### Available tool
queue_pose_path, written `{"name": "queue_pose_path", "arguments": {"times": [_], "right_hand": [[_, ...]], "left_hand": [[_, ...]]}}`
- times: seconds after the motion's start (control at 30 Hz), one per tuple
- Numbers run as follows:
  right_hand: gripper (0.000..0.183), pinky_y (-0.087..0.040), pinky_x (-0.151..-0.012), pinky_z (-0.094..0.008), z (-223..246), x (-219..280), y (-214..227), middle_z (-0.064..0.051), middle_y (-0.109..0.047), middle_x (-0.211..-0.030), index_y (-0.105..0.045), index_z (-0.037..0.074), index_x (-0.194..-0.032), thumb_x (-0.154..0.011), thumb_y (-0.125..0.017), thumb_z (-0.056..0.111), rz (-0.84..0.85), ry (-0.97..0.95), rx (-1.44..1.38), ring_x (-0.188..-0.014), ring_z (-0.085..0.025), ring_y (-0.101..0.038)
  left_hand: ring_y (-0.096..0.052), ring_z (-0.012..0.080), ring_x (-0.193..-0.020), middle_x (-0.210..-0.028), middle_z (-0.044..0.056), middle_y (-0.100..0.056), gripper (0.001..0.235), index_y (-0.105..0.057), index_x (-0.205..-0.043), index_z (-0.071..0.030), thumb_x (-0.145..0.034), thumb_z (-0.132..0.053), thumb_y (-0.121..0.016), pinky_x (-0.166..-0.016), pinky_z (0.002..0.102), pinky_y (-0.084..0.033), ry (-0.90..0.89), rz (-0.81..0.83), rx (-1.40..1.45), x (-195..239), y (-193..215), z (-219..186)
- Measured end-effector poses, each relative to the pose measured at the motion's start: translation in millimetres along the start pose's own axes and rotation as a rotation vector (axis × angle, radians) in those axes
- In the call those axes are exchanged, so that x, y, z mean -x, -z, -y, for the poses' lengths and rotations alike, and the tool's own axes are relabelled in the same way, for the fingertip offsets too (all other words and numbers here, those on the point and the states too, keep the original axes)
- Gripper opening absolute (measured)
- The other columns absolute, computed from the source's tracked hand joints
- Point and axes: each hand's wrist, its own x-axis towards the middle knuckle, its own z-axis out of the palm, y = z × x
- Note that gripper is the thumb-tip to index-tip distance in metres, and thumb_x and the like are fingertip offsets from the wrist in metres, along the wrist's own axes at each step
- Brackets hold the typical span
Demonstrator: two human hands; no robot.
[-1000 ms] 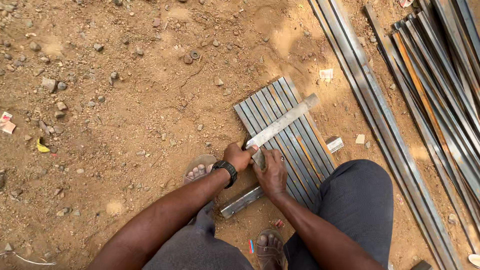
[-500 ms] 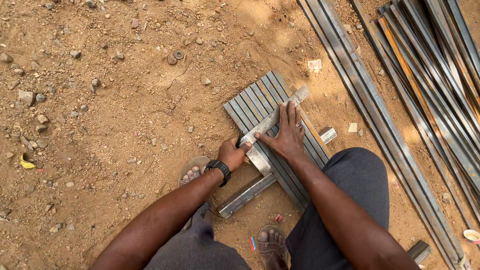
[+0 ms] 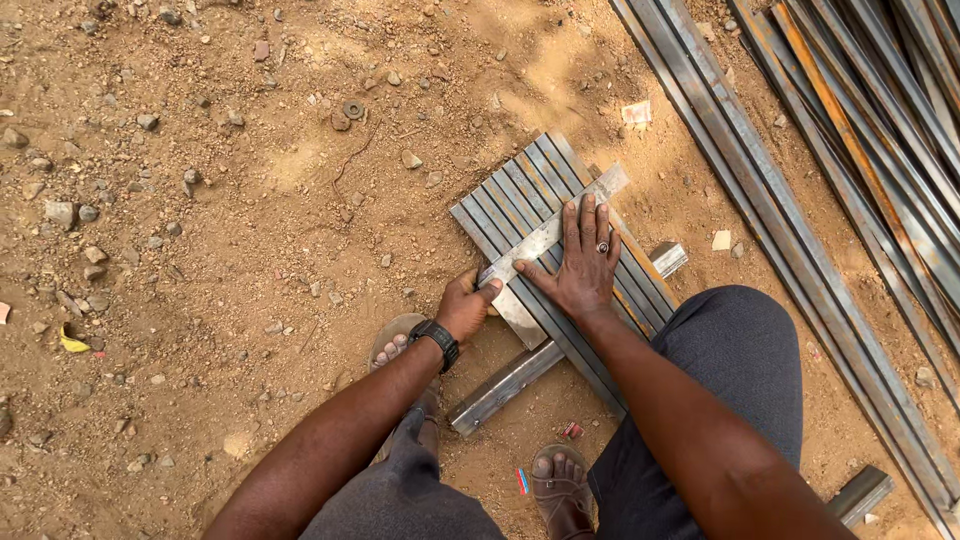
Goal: The person uses a square and a small marking tool to draw lines across several metal bars laid out on the ground.
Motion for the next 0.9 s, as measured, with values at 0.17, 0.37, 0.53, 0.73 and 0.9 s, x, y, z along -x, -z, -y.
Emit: {"name": "queue_pose_path", "arguments": {"times": [0.17, 0.37, 0.53, 0.73, 0.9], "right_hand": [[0.125, -0.006, -0.121, -0.066, 4.4, 2.1, 7.5, -0.019, -0.008, -0.171, -0.020, 0.011, -0.164, -0.075, -0.059, 0.089, -0.010, -0.022, 0.001, -0.158, -0.039, -0.006], [0.132, -0.008, -0.122, -0.064, 7.7, 0.9, 6.9, -0.020, -0.010, -0.170, -0.021, 0.001, -0.161, -0.072, -0.058, 0.092, -0.033, -0.044, -0.005, -0.157, -0.039, -0.007], [0.133, -0.007, -0.122, -0.062, 5.1, -1.4, 4.1, -0.018, -0.009, -0.170, -0.020, 0.001, -0.160, -0.072, -0.058, 0.092, -0.033, -0.047, -0.003, -0.157, -0.037, -0.004], [0.132, -0.006, -0.122, -0.062, 2.6, -3.0, 2.4, -0.017, -0.007, -0.171, -0.018, 0.003, -0.161, -0.073, -0.058, 0.092, -0.010, -0.055, 0.022, -0.157, -0.036, -0.003], [0.130, -0.005, -0.124, -0.060, -2.9, -3.3, -2.8, -0.016, -0.011, -0.170, -0.021, 0.004, -0.161, -0.072, -0.057, 0.093, -0.063, -0.024, -0.052, -0.157, -0.034, -0.006]], "left_hand": [[-0.067, 0.0149, -0.089, -0.107, 0.006, -0.074, 0.028, -0.064, -0.123, -0.007, -0.097, -0.018, -0.064, -0.075, 0.030, -0.054, 0.034, -0.015, -0.050, 3.0, -0.7, -2.5], [-0.066, 0.0150, -0.082, -0.101, 0.007, -0.075, 0.025, -0.067, -0.119, -0.003, -0.098, -0.017, -0.064, -0.072, 0.030, -0.054, -0.021, 0.006, 0.001, 3.2, 0.4, -1.3], [-0.066, 0.0131, -0.086, -0.102, 0.007, -0.074, 0.026, -0.068, -0.118, -0.002, -0.099, -0.018, -0.064, -0.077, 0.029, -0.055, -0.045, 0.004, -0.025, 3.4, 0.3, -3.7], [-0.069, 0.0127, -0.088, -0.102, 0.005, -0.075, 0.026, -0.068, -0.117, -0.004, -0.097, -0.020, -0.064, -0.079, 0.030, -0.056, -0.007, -0.014, -0.053, 6.2, -1.6, -9.3], [-0.068, 0.0146, -0.086, -0.100, 0.006, -0.074, 0.026, -0.067, -0.117, -0.003, -0.097, -0.020, -0.065, -0.075, 0.033, -0.056, -0.015, -0.028, -0.079, 3.8, -1.2, -7.8]]}}
